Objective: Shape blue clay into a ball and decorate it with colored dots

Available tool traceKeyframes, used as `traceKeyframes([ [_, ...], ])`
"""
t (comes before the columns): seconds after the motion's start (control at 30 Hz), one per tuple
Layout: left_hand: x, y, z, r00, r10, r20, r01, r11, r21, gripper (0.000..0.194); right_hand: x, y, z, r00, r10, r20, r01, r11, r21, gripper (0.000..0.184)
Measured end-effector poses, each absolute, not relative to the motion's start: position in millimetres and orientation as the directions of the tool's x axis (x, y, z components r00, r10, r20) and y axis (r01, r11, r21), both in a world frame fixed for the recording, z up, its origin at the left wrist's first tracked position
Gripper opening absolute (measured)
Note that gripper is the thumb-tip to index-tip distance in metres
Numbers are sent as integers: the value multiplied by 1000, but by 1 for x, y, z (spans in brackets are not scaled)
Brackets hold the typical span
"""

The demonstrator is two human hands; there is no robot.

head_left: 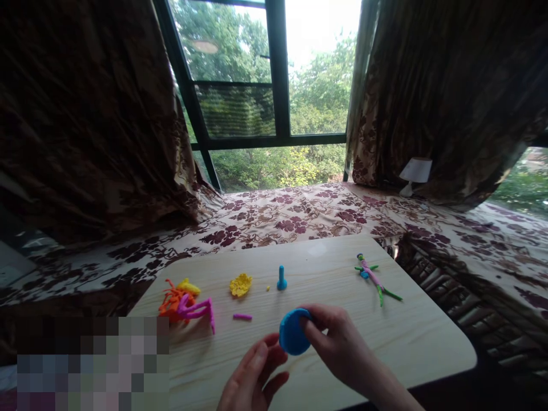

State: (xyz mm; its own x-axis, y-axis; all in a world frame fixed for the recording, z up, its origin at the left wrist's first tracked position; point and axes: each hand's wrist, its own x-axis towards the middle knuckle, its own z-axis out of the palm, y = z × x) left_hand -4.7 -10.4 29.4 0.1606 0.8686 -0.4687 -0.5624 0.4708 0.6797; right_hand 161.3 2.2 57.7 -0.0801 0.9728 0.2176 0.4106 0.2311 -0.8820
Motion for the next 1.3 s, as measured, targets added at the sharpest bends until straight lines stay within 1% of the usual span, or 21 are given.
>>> traceKeyframes([
  [0.03, -2, -10, 31, 180, 860, -477, -579, 485, 655, 30, 160, 2, 59, -96, 976, 198, 392, 220, -893, 18],
  [0.1, 3, -8, 35, 256, 838, -481, -578, 532, 619, 33, 158, 1, 62, -105, 974, 199, 406, 225, -886, 12],
  [0.2, 7, -5, 38, 299, 808, -507, -544, 581, 606, 30, 161, 2, 68, -137, 964, 229, 515, 267, -815, 5],
  [0.3, 6, -3, 39, 309, 803, -509, -546, 589, 596, 25, 167, 6, 69, -208, 964, 167, 560, 258, -787, 12],
  [0.4, 3, -2, 40, 389, 803, -452, -589, 594, 548, 23, 167, 10, 65, -216, 969, 120, 541, 222, -811, 17],
  [0.5, 2, -2, 43, 456, 806, -378, -635, 592, 496, 22, 162, 11, 61, -190, 975, 113, 489, 194, -851, 14],
  [0.63, 3, -4, 43, 393, 855, -339, -644, 519, 563, 20, 156, 10, 60, -138, 982, 127, 453, 176, -874, 11],
  [0.73, 4, -3, 41, 342, 851, -398, -638, 521, 566, 27, 156, 10, 64, -133, 981, 140, 477, 188, -858, 13],
  [0.8, 4, -3, 40, 336, 829, -447, -625, 551, 553, 33, 160, 11, 71, -181, 967, 181, 535, 251, -806, 10],
  [0.87, 4, -2, 40, 325, 819, -473, -591, 567, 574, 35, 165, 12, 79, -255, 936, 241, 605, 349, -716, 7],
  [0.97, 4, -2, 41, 303, 836, -457, -558, 545, 626, 32, 169, 12, 86, -346, 896, 278, 653, 443, -615, 15],
  [1.07, 4, 0, 40, 291, 849, -441, -549, 526, 650, 31, 167, 12, 83, -344, 895, 285, 681, 447, -581, 22],
  [1.17, 4, 0, 39, 280, 841, -463, -500, 539, 678, 32, 167, 11, 81, -338, 898, 283, 697, 440, -566, 17],
  [1.3, 4, -1, 42, 313, 821, -478, -436, 571, 695, 34, 172, 12, 90, -419, 876, 240, 704, 480, -523, 16],
])
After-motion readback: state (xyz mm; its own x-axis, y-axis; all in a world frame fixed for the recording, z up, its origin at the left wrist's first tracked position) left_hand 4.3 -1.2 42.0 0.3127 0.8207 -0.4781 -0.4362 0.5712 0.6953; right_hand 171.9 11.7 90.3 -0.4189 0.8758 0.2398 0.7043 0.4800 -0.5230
